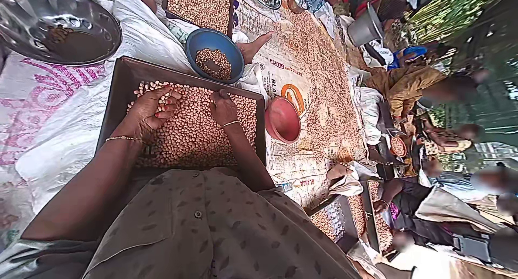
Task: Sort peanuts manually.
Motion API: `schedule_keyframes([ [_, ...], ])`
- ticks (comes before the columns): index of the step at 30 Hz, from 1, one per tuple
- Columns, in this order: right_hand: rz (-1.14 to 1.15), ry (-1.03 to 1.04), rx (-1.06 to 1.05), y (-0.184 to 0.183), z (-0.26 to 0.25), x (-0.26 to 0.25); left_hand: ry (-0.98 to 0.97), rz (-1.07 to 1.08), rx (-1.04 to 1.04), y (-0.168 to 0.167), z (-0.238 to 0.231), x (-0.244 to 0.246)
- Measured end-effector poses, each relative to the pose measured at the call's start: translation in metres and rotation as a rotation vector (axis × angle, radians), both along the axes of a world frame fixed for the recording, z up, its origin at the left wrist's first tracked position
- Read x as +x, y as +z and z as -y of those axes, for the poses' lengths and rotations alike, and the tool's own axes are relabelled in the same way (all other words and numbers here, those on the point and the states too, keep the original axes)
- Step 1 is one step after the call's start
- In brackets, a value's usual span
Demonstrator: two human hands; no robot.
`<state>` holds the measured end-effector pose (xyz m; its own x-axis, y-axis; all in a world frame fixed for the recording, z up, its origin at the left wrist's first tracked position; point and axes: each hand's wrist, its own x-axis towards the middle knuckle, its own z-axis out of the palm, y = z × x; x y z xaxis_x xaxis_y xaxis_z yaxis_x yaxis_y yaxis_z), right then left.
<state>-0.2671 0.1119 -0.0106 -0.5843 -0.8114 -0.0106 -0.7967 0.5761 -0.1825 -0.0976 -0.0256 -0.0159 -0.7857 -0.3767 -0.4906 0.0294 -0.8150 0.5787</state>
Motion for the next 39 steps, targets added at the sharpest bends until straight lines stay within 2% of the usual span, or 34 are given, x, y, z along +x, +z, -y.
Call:
schedule_keyframes([
  [4,0.014,0.029,0.005,0.001,-0.003,0.002,0.031,0.031,-0.017,0.0,-0.002,0.0],
  [10,0.019,0.085,-0.174,-0.015,-0.005,-0.002,0.035,0.042,-0.029,0.001,-0.002,-0.002],
  [18,0.035,0.099,-0.15,-0.016,0.0,0.003,0.043,0.042,-0.031,0.001,-0.002,-0.002],
  [21,0.08,0.171,-0.184,-0.011,-0.005,-0.001,0.041,0.049,-0.036,0.001,-0.002,-0.002],
  [23,0.099,0.245,-0.324,-0.007,-0.008,-0.01,0.034,0.042,-0.042,0.0,-0.002,-0.002],
  [24,0.079,0.259,-0.496,-0.005,-0.007,-0.016,0.028,0.043,-0.045,0.0,-0.002,-0.002],
  [26,0.094,0.183,-0.82,0.004,0.0,-0.03,0.018,0.046,-0.047,0.0,-0.002,-0.003],
  [27,0.146,0.12,-0.865,0.012,0.003,-0.037,0.022,0.044,-0.045,0.0,-0.002,-0.003],
  [31,0.309,-0.031,-0.63,0.02,-0.002,-0.048,0.025,0.018,-0.036,0.0,-0.001,-0.002],
  [36,0.365,0.258,-0.278,0.004,-0.017,-0.025,0.05,0.043,-0.047,0.007,-0.003,0.0],
  [39,0.336,0.315,-0.058,0.01,-0.019,-0.023,0.055,0.042,-0.055,0.007,-0.003,-0.002],
])
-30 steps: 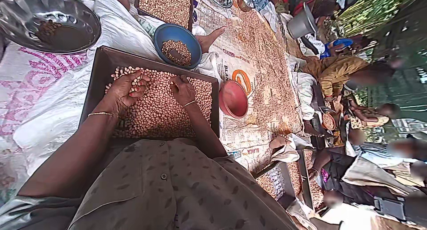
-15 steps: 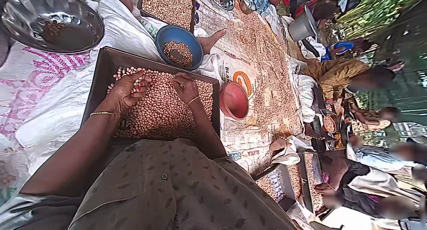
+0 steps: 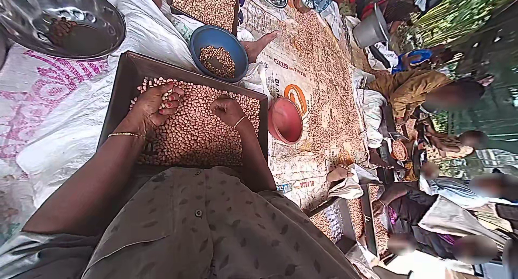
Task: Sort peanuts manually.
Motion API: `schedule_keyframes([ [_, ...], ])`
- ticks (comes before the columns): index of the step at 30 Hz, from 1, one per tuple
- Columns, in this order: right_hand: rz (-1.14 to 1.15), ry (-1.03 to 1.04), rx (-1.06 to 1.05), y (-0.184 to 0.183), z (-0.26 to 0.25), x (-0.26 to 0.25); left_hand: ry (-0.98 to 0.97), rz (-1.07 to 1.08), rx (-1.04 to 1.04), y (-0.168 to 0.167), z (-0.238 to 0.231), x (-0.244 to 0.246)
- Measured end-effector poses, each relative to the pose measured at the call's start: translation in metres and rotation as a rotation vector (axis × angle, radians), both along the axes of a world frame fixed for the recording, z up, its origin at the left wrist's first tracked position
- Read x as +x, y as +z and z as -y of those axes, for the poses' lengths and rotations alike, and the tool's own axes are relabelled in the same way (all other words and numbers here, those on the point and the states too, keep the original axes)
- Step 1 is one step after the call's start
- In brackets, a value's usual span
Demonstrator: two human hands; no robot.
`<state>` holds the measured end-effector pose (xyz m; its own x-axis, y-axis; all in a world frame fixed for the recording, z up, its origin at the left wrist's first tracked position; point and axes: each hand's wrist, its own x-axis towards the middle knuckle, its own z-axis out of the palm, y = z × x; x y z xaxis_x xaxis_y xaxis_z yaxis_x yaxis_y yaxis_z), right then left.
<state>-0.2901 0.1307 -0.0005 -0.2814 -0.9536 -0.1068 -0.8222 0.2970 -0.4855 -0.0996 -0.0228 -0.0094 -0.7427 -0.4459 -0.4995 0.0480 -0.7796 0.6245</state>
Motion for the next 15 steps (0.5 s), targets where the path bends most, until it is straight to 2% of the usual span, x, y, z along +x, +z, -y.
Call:
schedule_keyframes([
  [3,-0.124,-0.043,0.189,0.009,0.005,0.01,0.003,0.004,-0.001,-0.001,0.001,0.0],
  [10,-0.175,-0.074,0.258,0.008,0.007,0.018,-0.037,0.002,-0.037,-0.002,-0.001,0.0],
  [13,-0.167,-0.063,0.185,0.005,0.004,0.017,-0.078,0.003,-0.072,-0.002,-0.002,0.0],
  [15,-0.128,-0.035,0.01,0.002,0.0,0.013,-0.133,0.01,-0.106,-0.004,-0.002,-0.001],
])
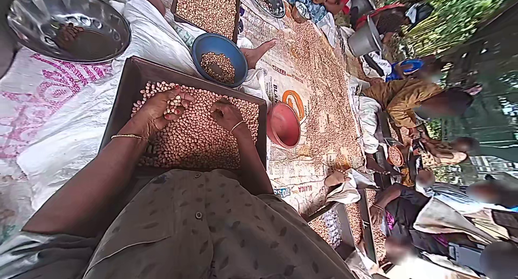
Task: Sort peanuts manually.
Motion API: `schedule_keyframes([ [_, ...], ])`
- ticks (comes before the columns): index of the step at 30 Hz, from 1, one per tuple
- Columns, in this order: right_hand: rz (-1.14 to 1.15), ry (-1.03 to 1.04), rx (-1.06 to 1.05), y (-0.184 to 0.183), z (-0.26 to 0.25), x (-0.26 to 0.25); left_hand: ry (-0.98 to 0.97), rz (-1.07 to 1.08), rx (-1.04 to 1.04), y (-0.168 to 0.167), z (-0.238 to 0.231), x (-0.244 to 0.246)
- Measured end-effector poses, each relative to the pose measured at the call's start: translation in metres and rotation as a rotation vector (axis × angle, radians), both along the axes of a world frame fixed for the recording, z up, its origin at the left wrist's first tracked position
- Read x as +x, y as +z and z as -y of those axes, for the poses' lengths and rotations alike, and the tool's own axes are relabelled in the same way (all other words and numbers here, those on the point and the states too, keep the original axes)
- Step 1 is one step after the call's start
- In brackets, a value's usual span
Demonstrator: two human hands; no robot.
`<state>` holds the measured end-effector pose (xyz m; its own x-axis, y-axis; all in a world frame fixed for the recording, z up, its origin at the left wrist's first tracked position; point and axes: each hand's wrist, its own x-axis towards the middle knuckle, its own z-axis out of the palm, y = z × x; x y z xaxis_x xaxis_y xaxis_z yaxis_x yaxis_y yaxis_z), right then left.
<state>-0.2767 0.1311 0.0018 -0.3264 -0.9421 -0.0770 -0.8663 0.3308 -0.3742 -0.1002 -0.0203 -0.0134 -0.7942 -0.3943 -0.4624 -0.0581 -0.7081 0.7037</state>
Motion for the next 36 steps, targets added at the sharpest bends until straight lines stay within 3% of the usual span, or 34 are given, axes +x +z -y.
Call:
schedule_keyframes([
  [3,0.218,0.096,-0.338,0.013,0.003,0.008,-0.132,0.029,-0.028,-0.002,-0.002,-0.002],
  [4,0.257,0.105,-0.36,0.019,0.006,0.013,-0.172,0.024,-0.008,-0.002,-0.004,-0.003],
  [7,0.098,-0.018,-0.175,0.017,0.022,0.01,-0.22,-0.052,0.068,0.0,-0.007,-0.002],
  [10,0.09,-0.075,-0.145,-0.013,0.034,-0.003,-0.117,-0.087,0.12,0.002,0.0,0.002],
  [16,0.629,-0.048,-0.262,-0.012,0.018,-0.005,0.153,-0.089,0.128,0.001,0.007,0.004],
  [20,0.457,-0.269,-0.269,-0.008,0.001,-0.021,0.165,-0.081,0.125,-0.003,0.008,0.004],
  [25,0.424,-0.183,-0.264,-0.005,-0.004,-0.004,0.181,-0.064,0.109,0.0,0.006,0.003],
  [29,0.093,-0.188,-0.283,-0.019,0.01,0.009,0.186,-0.064,0.123,0.0,0.008,0.004],
  [33,-0.162,-0.245,0.092,-0.014,0.029,0.024,0.189,-0.063,0.121,0.003,0.005,0.003],
  [36,-0.179,-0.296,0.174,-0.008,0.037,0.031,0.181,-0.079,0.117,0.003,0.006,0.003],
])
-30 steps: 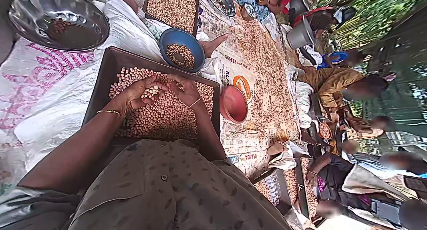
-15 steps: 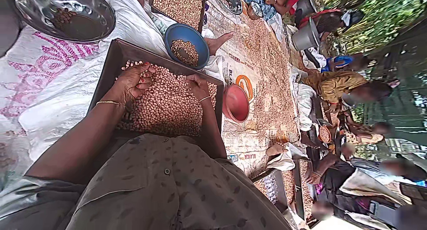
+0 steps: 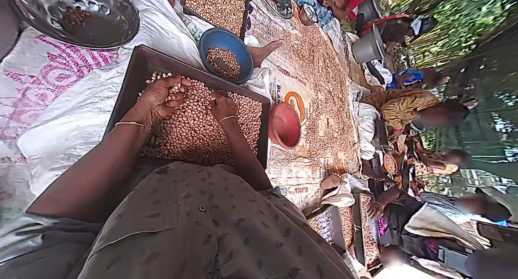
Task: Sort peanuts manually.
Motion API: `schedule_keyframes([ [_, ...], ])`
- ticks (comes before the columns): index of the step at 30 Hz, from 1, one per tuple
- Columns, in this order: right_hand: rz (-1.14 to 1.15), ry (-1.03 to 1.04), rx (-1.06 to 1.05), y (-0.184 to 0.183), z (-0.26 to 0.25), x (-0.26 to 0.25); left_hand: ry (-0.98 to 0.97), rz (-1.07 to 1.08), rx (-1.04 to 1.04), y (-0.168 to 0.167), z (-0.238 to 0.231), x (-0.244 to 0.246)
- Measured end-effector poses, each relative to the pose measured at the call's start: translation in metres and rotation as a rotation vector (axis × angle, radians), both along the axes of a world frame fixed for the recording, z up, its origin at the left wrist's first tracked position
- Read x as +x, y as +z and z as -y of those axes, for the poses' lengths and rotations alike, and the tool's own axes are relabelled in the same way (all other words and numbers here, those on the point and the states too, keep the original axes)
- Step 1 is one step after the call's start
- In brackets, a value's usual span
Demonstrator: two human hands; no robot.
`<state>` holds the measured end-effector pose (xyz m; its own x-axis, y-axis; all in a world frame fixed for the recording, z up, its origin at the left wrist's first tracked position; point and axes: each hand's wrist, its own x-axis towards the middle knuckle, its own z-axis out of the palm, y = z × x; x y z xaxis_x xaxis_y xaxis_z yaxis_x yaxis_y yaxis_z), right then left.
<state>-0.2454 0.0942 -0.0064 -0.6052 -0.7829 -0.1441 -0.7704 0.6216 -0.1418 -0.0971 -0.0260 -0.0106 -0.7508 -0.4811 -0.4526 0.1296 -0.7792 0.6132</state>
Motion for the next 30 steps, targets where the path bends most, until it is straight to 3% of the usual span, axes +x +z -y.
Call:
schedule_keyframes([
  [11,0.108,0.023,0.005,0.001,-0.001,-0.01,0.047,-0.013,-0.01,0.001,0.001,0.002],
  [24,0.041,-0.026,0.159,0.011,0.004,0.004,0.046,-0.006,-0.03,0.001,0.001,0.002],
  [30,0.183,0.048,-0.203,-0.008,-0.012,-0.027,0.004,-0.01,-0.028,0.001,0.0,0.001],
])
